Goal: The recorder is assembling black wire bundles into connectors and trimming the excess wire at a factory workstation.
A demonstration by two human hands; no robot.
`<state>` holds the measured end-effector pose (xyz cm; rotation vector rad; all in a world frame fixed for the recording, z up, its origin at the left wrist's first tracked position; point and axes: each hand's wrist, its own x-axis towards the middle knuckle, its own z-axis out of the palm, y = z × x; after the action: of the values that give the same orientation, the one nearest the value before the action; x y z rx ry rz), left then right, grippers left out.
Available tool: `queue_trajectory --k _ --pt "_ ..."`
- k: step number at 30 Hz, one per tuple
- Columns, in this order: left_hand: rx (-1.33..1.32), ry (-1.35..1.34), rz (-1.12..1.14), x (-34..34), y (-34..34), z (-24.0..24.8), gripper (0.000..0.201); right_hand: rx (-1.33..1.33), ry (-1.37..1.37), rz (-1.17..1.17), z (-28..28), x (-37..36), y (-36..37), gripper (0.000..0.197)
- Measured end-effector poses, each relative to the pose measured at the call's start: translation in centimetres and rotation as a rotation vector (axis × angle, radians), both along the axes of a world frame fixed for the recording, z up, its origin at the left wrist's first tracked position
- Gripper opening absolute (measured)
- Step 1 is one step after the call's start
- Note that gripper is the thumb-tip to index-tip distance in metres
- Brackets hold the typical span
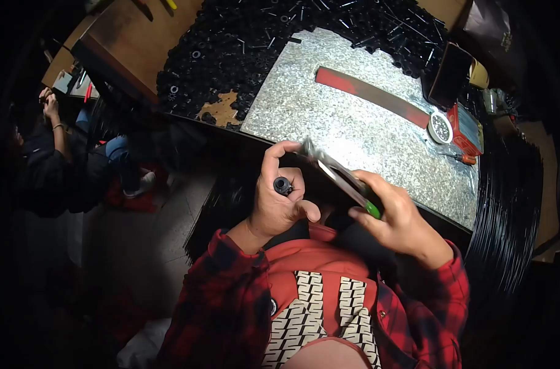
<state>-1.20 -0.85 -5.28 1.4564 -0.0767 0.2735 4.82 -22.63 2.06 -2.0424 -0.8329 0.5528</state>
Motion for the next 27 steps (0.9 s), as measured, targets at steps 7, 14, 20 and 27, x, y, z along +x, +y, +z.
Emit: queue_trajectory --k 7,14,20,27 --pt "0.018 -0.002 0.011 0.5 -0.4 0.4 0.101 -0.329 -0.901 0.066 1.7 -0.9 -2.4 0.067" --pt "0.034 -0.115 -0.009 1.0 -2.1 0.2 0.085 -0.380 -0.989 0.077 1.1 -0.9 -2.7 0.057" --pt "0.065 -0.050 -0.022 1.0 -1.8 0.5 0.086 -0.388 -1.103 0.042 0.9 -0.8 -2.8 0.062" --pt "0.041 -0.048 -0.004 0.9 -2.0 0.6 0.085 -0.404 -1.180 0.033 1.0 -0.7 -2.6 0.063"
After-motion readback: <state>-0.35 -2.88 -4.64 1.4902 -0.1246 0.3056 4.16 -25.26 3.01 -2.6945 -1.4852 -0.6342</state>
